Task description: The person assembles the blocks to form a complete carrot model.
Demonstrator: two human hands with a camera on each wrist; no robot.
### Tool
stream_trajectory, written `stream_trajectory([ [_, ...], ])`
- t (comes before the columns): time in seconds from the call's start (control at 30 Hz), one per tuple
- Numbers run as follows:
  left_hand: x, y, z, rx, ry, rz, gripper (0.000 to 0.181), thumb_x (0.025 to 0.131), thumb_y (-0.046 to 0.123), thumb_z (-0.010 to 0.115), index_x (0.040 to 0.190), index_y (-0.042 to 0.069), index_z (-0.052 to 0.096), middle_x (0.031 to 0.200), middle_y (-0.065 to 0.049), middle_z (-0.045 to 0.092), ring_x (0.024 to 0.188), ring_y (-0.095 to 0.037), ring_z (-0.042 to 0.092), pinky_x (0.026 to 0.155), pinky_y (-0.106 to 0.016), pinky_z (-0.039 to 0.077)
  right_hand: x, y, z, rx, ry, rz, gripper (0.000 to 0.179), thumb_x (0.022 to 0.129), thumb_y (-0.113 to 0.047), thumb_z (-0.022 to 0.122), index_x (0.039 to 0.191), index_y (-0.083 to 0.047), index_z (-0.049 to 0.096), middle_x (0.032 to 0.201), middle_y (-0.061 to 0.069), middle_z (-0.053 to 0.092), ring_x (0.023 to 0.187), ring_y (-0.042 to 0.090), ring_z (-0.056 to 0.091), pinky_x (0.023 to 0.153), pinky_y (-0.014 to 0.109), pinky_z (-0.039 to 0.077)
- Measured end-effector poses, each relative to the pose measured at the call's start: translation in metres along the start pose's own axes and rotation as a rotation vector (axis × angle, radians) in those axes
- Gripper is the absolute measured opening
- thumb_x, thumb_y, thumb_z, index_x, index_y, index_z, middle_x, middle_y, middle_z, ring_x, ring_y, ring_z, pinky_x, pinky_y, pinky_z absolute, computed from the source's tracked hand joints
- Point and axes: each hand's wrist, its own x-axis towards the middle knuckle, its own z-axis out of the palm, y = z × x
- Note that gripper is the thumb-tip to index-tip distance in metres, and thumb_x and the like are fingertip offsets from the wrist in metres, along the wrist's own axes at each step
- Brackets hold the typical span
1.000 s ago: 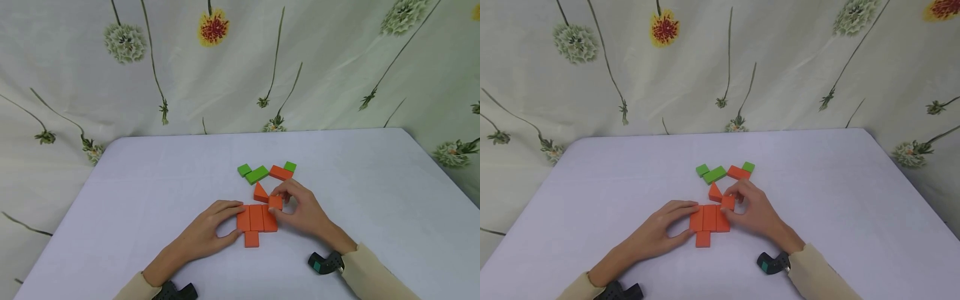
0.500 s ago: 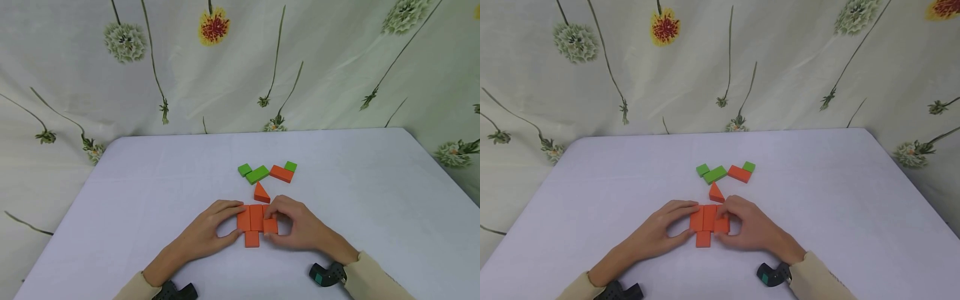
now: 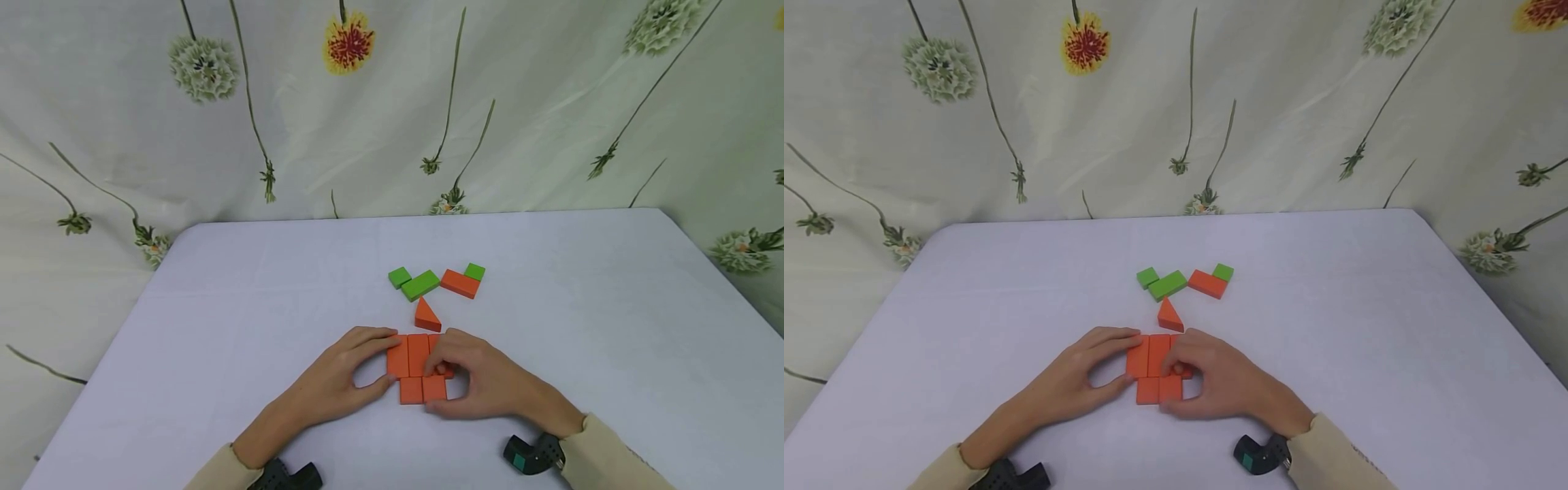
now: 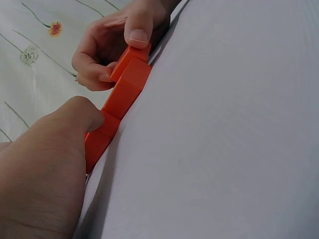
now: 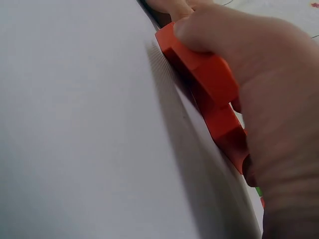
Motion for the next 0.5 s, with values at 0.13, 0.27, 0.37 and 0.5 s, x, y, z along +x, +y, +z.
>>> stream_trajectory([
  [0.13, 0.0002, -0.0003, 0.0007, -0.001, 0.0, 0.005, 0.055, 0.09, 0.027, 0.08, 0.141, 0.017, 0.063, 0.144, 0.003, 0.059, 0.133, -0.014, 0.054, 0.107, -0.038, 0.053, 0.0, -0.0004, 0.0, -0.028, -0.017, 0.013, 0.03, 0.082, -0.032, 0.087, 0.102, -0.027, 0.066, 0.089, -0.017, 0.053, 0.088, 0.0, 0.047, 0.072, 0.016, 0.045],
  [0.27, 0.0002, -0.0004, 0.0006, 0.002, 0.001, 0.0, 0.055, 0.09, 0.028, 0.079, 0.142, 0.018, 0.063, 0.145, 0.003, 0.059, 0.134, -0.014, 0.053, 0.107, -0.039, 0.053, 0.0003, 0.0001, -0.0002, -0.063, -0.017, -0.012, 0.03, 0.083, -0.033, 0.087, 0.103, -0.026, 0.066, 0.09, -0.015, 0.054, 0.088, 0.001, 0.047, 0.072, 0.015, 0.044],
  [0.37, 0.0, -0.0004, 0.0005, 0.001, 0.001, -0.005, 0.055, 0.09, 0.028, 0.079, 0.142, 0.018, 0.063, 0.145, 0.004, 0.058, 0.135, -0.014, 0.053, 0.107, -0.039, 0.052, 0.0007, -0.0002, -0.0007, -0.071, -0.012, -0.027, 0.03, 0.083, -0.032, 0.086, 0.105, -0.026, 0.066, 0.091, -0.013, 0.055, 0.088, 0.002, 0.047, 0.072, 0.015, 0.045],
  [0.5, 0.0001, -0.0004, 0.0007, -0.005, 0.003, -0.002, 0.055, 0.091, 0.027, 0.079, 0.142, 0.018, 0.063, 0.145, 0.004, 0.058, 0.134, -0.014, 0.053, 0.107, -0.039, 0.052, 0.0008, -0.001, -0.0012, -0.074, -0.015, -0.022, 0.031, 0.083, -0.033, 0.087, 0.106, -0.026, 0.066, 0.092, -0.013, 0.055, 0.088, 0.002, 0.048, 0.072, 0.015, 0.044],
])
